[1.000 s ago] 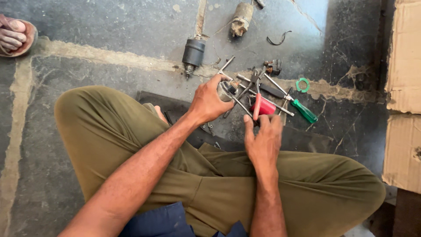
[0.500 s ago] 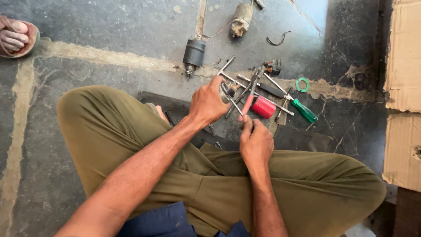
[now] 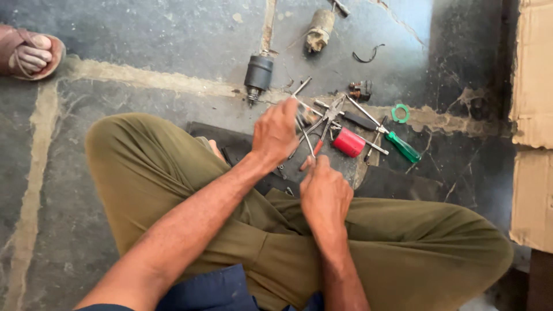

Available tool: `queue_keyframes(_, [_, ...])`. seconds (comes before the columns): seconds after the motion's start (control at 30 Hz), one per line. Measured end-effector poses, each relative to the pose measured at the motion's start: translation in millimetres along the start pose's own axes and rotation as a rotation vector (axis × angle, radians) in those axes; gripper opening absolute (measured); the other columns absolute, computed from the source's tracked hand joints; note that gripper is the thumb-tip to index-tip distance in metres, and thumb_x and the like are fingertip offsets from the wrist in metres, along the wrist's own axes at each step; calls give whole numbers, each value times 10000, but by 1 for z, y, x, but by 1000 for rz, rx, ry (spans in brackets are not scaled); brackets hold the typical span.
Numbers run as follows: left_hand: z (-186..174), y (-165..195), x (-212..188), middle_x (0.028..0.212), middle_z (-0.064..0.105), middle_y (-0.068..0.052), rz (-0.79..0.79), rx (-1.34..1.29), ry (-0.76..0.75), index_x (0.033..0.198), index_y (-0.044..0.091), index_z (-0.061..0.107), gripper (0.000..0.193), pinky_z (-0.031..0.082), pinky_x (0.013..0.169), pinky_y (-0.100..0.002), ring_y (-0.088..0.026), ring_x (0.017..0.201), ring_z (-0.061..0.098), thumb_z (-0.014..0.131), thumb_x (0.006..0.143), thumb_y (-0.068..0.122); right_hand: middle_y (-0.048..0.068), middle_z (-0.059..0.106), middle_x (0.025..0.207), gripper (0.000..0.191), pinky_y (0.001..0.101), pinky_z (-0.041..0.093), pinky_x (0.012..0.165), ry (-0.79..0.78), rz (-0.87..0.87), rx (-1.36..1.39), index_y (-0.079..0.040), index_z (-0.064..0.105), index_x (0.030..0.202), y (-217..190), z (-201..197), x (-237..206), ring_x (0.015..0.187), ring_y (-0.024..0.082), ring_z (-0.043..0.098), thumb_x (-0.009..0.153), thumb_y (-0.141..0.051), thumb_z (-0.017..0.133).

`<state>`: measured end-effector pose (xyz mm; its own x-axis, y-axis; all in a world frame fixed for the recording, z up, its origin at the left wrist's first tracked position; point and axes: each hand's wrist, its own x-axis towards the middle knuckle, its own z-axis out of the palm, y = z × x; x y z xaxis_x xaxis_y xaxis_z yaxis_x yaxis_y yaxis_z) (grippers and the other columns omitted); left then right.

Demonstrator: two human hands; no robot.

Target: The person sits on the floor and uses pliers to repeatedly pull and adjust wires on a small cylindrical electrical component. Various tools and parts are scattered on the floor around them. The person continues this repetitive pulling action throughout the clip.

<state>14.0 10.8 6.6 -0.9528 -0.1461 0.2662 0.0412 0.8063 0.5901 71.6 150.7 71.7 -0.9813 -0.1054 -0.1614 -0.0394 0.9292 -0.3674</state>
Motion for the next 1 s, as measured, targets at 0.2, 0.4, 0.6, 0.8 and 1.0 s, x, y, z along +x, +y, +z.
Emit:
queue_keyframes(0.2, [-8,4,10,886,739,-167,-304,-388,-293,1160,91,635,538,556,776,-447,-342,881,733,850,688,233,194,682,739,245,520,471,616,31,-122,338,-47,616,944,50,24,30,726,435,660,1024,-275,576])
queue_keyframes(0.4, [-8,-3,15,927,759,-161,-482,-961,-336,1144,40,694,562,545,720,-412,-231,786,711,870,650,241,-51,461,634,488,273,292,471,117,226,1213,-89,530,729,67,21,39,536,71,406,1045,-454,596])
queue_keyframes(0.6, [-14,-6,22,957,771,-142,-534,-424,-156,1069,70,665,540,580,787,-405,-279,883,758,889,646,320,-63,326,568,559,261,252,420,65,349,1586,-136,457,734,66,2,46,453,58,290,1043,-602,480])
queue_keyframes(0.8, [-15,2,31,1004,763,-158,-474,-364,-85,1152,85,612,595,565,809,-453,-354,944,741,887,679,320,-76,342,574,609,257,235,452,62,387,1349,-87,577,770,63,17,58,485,48,312,1055,-608,439])
queue_keyframes(1.0, [-8,10,39,999,766,-162,-428,-346,-79,1167,82,584,590,562,805,-461,-361,944,746,877,700,290,-44,471,653,513,295,311,531,174,94,898,-41,653,838,53,19,63,604,64,395,1128,-436,501])
